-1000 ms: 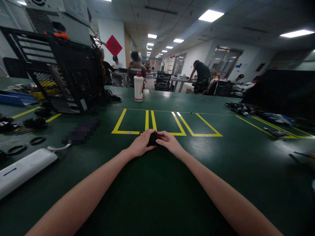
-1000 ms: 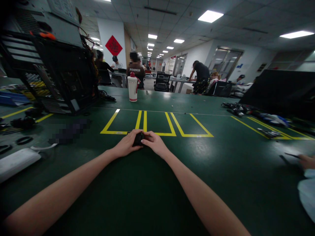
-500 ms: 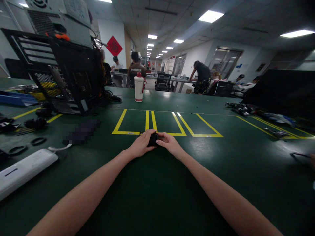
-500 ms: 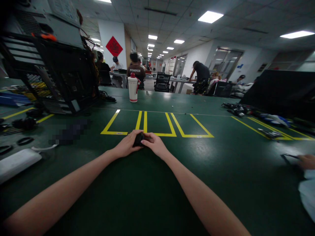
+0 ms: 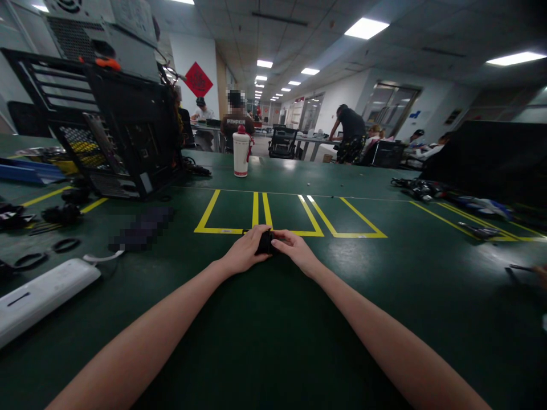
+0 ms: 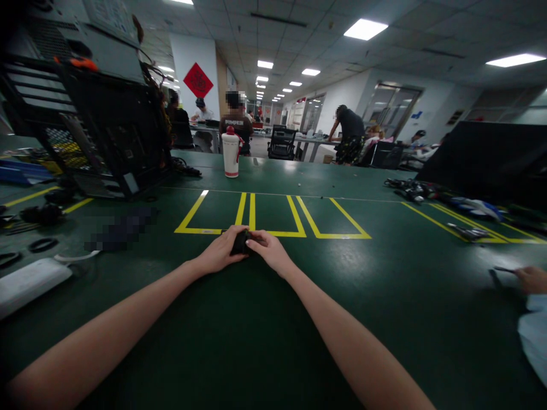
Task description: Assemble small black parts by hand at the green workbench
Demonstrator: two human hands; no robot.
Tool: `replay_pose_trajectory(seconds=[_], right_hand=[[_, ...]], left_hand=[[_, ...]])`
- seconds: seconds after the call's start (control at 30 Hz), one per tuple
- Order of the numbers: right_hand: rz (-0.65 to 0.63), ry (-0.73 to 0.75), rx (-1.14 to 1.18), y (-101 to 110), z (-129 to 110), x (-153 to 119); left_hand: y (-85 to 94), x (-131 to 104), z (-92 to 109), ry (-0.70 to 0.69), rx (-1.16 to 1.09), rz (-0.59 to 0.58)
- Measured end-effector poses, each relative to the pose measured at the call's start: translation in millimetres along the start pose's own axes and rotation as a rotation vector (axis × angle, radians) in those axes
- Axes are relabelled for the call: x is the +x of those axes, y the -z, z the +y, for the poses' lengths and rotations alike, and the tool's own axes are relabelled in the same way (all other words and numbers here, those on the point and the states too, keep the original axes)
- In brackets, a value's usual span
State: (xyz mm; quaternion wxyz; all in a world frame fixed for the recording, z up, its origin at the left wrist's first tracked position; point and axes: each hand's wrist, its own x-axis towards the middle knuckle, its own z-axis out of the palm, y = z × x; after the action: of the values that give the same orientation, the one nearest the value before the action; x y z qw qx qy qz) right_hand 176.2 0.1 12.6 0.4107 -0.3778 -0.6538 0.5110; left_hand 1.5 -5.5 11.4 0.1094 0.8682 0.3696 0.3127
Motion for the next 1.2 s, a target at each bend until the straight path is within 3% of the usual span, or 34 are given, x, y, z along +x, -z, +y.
replay_pose_trajectory(seconds=[0.2, 0.47, 0.7, 1.03, 1.2], right_hand=[[-0.049, 0.023, 0.112, -1.4, -1.7, -2.5], [0.025, 0.04, 0.048, -3.6, -2.7, 0.8], [-0.051, 0.053, 0.094, -2.9, -0.8, -2.8], [0.026, 0.051, 0.026, -3.9, -2.3, -1.3], [-0.038, 0.026, 0.072, -2.6, 0.3, -2.5]], left_hand=[[1.2, -0.4, 1.2, 0.0, 0.004, -0.005], [-1.4, 0.9, -0.5, -0.016, 0.0, 0.025], [-1.3, 0.4, -0.9, -0.008, 0.011, 0.009], [-0.9, 0.6, -0.1, 0.007, -0.008, 0.014], [1.0, -0.1, 1.5, -0.003, -0.014, 0.004]])
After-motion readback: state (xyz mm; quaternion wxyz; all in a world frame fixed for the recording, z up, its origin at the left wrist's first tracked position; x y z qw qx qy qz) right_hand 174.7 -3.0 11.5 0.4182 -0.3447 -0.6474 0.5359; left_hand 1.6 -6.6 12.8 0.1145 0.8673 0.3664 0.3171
